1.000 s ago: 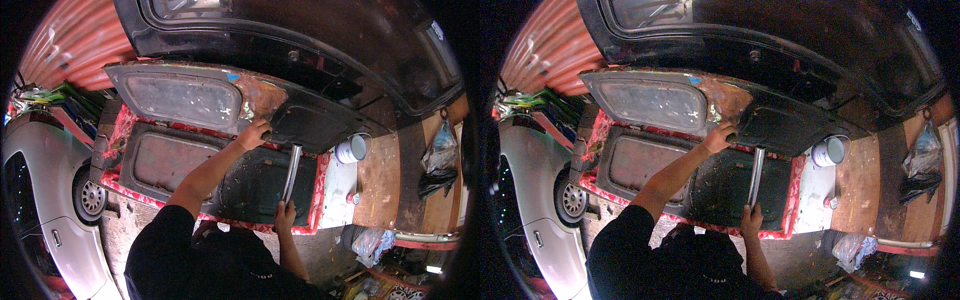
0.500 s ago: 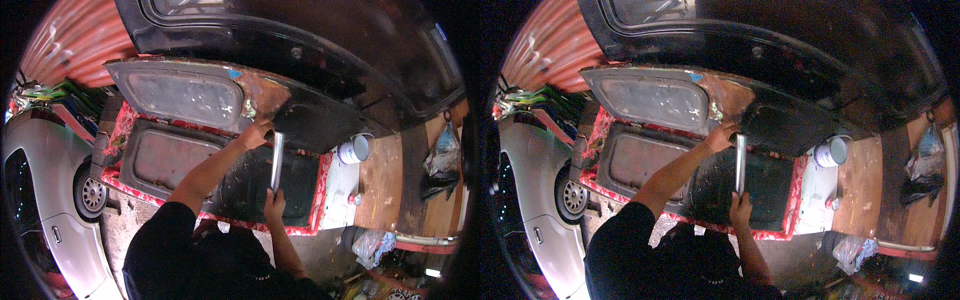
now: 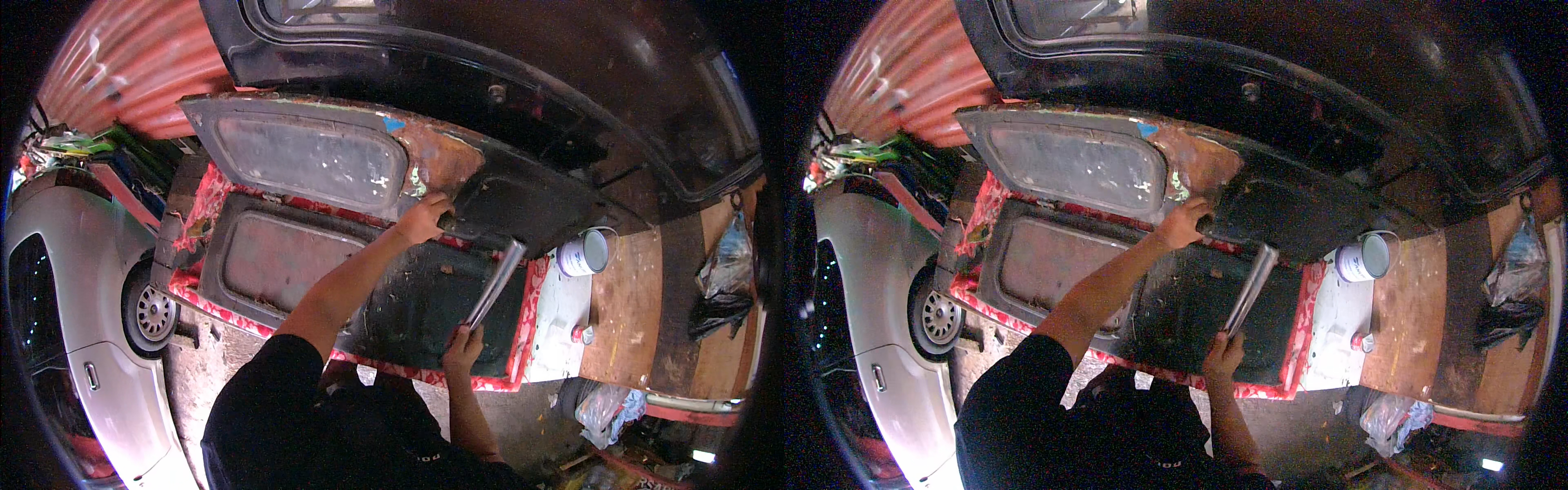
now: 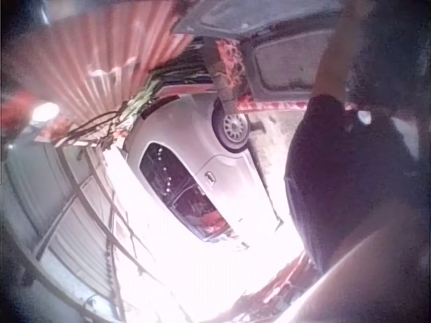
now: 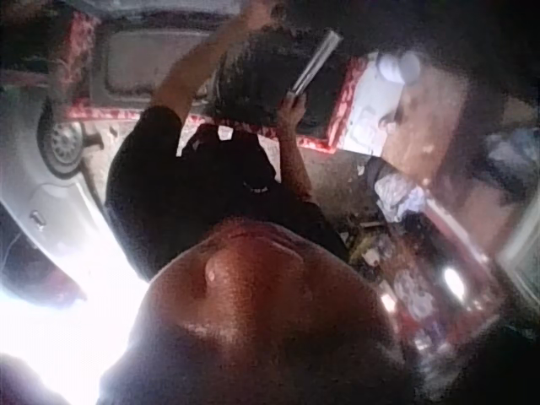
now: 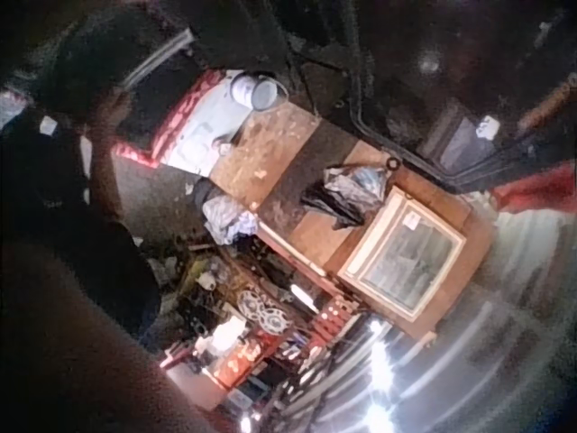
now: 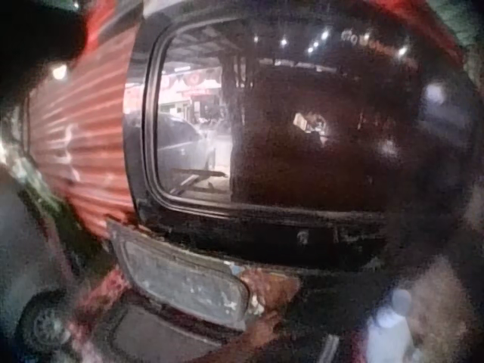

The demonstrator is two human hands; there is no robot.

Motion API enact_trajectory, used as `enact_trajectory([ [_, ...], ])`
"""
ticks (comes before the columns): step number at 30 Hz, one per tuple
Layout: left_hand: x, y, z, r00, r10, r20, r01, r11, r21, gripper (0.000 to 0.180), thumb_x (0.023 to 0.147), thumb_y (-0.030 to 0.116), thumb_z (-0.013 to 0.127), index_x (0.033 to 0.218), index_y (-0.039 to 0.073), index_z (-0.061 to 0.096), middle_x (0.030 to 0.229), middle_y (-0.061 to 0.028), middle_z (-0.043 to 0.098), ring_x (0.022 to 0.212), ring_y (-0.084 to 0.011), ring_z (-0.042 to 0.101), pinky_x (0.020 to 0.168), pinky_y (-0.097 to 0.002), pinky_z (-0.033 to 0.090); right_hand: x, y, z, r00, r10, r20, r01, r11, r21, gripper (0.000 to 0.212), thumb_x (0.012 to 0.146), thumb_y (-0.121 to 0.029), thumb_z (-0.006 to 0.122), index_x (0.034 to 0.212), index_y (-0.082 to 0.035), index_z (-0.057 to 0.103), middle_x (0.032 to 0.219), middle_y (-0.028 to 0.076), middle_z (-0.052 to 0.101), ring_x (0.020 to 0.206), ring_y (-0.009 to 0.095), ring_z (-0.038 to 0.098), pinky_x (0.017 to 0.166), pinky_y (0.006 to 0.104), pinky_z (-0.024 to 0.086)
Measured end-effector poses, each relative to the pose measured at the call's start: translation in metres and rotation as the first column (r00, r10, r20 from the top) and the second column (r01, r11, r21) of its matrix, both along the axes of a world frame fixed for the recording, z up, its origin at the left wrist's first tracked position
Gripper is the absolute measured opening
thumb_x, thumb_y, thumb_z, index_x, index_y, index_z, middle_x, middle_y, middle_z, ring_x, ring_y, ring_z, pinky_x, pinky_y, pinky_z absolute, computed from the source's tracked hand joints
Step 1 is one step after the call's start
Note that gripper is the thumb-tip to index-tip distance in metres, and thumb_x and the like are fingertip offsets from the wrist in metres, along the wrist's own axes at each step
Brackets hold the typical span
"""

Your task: The person uses a metal scraper to remove old paint and rust from the inside surface of a car trunk lid. They repeatedly scrape and peel away material, working across different sections of the lid's interior.

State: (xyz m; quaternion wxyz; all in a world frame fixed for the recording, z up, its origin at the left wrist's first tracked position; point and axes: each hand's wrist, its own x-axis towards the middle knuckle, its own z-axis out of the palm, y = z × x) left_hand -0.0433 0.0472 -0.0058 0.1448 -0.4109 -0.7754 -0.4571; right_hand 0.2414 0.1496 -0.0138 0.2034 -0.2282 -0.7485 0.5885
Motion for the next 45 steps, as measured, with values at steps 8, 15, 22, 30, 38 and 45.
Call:
enact_trajectory([
  [8,-0.002,0.0,-0.001,0.994,0.091,0.058,-0.09,0.996,-0.027,0.041,0.066,0.015,0.076,0.103,0.007,0.063,0.112,-0.0148,0.058,0.11,-0.0319,0.055,0.095,-0.0392,0.046,-0.002,-0.029,0.007,1.0,0.023,0.003,-0.022,0.98,-0.199,0.028,0.096,-0.033,0.052,0.093,-0.006,0.048,0.06,-0.001,0.049,0.048,0.008,0.049,0.041,0.0264,0.037],
  [15,-0.014,0.001,-0.011,0.997,0.026,0.072,-0.026,1.0,-0.004,0.04,0.066,0.017,0.075,0.103,0.006,0.063,0.111,-0.0127,0.06,0.108,-0.0326,0.056,0.091,-0.0383,0.048,-0.012,-0.008,0.018,0.996,0.078,0.046,-0.081,0.994,0.067,0.027,0.095,-0.029,0.055,0.092,-0.003,0.048,0.061,0.004,0.052,0.05,0.012,0.052,0.044,0.0296,0.04],
  [22,-0.021,0.0,-0.002,0.989,-0.103,-0.102,0.093,0.991,-0.095,0.037,0.066,0.015,0.076,0.098,0.004,0.062,0.107,-0.0161,0.062,0.107,-0.0338,0.058,0.091,-0.0402,0.048,-0.052,-0.021,-0.029,0.952,0.087,0.293,-0.17,0.947,0.273,0.03,0.091,-0.028,0.059,0.093,0.001,0.051,0.063,0.018,0.058,0.056,0.031,0.061,0.051,0.0423,0.045],
  [30,-0.021,-0.001,-0.005,0.999,0.007,0.044,-0.007,1.0,0.012,0.045,0.063,0.014,0.078,0.103,0.001,0.061,0.111,-0.0181,0.059,0.105,-0.0353,0.057,0.092,-0.0393,0.047,-0.061,-0.034,-0.013,0.988,0.047,0.15,-0.076,0.978,0.193,0.031,0.093,-0.032,0.057,0.093,-0.001,0.052,0.06,0.009,0.053,0.053,0.02,0.055,0.048,0.0347,0.042],
  [38,-0.015,0.003,-0.007,0.946,0.13,0.297,-0.111,0.991,-0.078,0.041,0.067,0.015,0.074,0.104,0.004,0.06,0.11,-0.0183,0.059,0.104,-0.0348,0.058,0.087,-0.041,0.048,-0.066,-0.029,0.003,0.995,0.085,0.059,-0.091,0.989,0.118,0.032,0.094,-0.031,0.057,0.088,0.0,0.051,0.062,0.007,0.052,0.053,0.016,0.051,0.047,0.0351,0.039],
  [45,-0.009,-0.004,-0.011,0.997,-0.077,-0.01,0.076,0.995,-0.057,0.042,0.062,0.018,0.079,0.099,0.006,0.061,0.109,-0.0131,0.057,0.109,-0.0317,0.054,0.093,-0.0397,0.046,-0.033,-0.02,0.034,1.0,-0.003,-0.011,0.0,0.959,-0.283,0.021,0.098,-0.03,0.05,0.093,-0.01,0.047,0.06,0.0,0.045,0.043,0.009,0.043,0.037,0.023,0.037],
])
